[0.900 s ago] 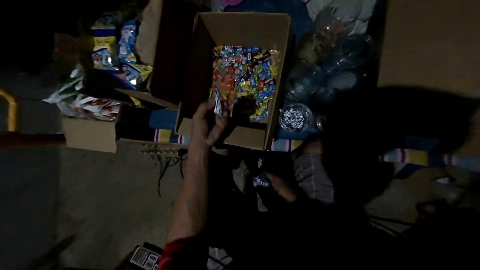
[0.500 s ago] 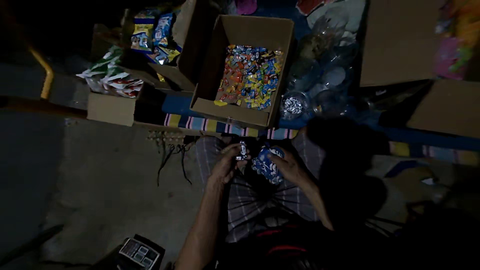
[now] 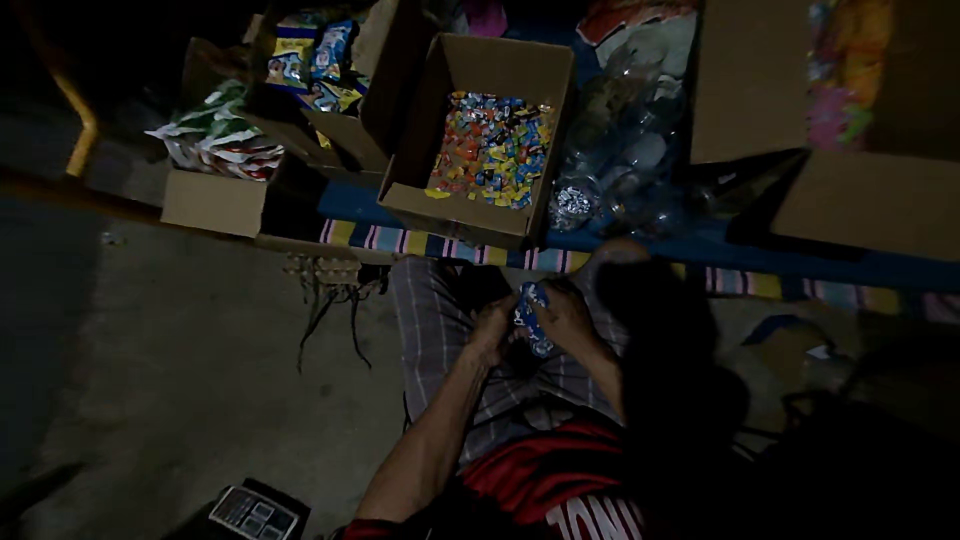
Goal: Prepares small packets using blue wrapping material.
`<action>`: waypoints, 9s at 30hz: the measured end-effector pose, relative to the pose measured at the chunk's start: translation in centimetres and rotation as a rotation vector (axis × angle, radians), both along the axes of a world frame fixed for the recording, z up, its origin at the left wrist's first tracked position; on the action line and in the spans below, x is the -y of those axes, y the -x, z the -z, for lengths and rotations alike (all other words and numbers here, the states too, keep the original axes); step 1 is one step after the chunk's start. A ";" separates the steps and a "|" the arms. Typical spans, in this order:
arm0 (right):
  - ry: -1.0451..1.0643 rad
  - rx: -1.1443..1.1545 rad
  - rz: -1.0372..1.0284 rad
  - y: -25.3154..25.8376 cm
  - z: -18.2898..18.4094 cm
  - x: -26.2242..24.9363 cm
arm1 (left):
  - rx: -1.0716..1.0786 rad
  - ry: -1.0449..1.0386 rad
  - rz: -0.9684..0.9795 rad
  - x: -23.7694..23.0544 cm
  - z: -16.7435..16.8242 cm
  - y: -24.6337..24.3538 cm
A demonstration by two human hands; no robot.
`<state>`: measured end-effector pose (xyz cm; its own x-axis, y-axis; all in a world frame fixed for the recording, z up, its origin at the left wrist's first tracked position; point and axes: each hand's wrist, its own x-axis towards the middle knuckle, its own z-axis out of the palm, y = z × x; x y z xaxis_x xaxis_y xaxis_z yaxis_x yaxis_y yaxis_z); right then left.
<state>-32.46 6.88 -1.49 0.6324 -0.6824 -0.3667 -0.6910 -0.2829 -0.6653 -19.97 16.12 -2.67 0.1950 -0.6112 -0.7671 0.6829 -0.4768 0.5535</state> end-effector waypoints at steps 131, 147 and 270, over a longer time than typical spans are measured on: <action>-0.211 -0.028 0.170 -0.3 0.7 1.9 | 0.039 0.025 -0.191 2.0 -0.9 1.8; -0.199 -0.007 -0.001 0.1 0.7 2.0 | -0.097 0.106 -0.235 1.1 0.3 1.1; -0.169 0.161 -0.025 -0.4 1.8 1.3 | -0.073 0.060 -0.147 0.4 -2.0 0.2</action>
<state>-32.02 5.61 -3.32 0.7077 -0.6033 -0.3677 -0.5667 -0.1738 -0.8054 -20.20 15.74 -0.70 0.2308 -0.6253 -0.7455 0.7825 -0.3360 0.5242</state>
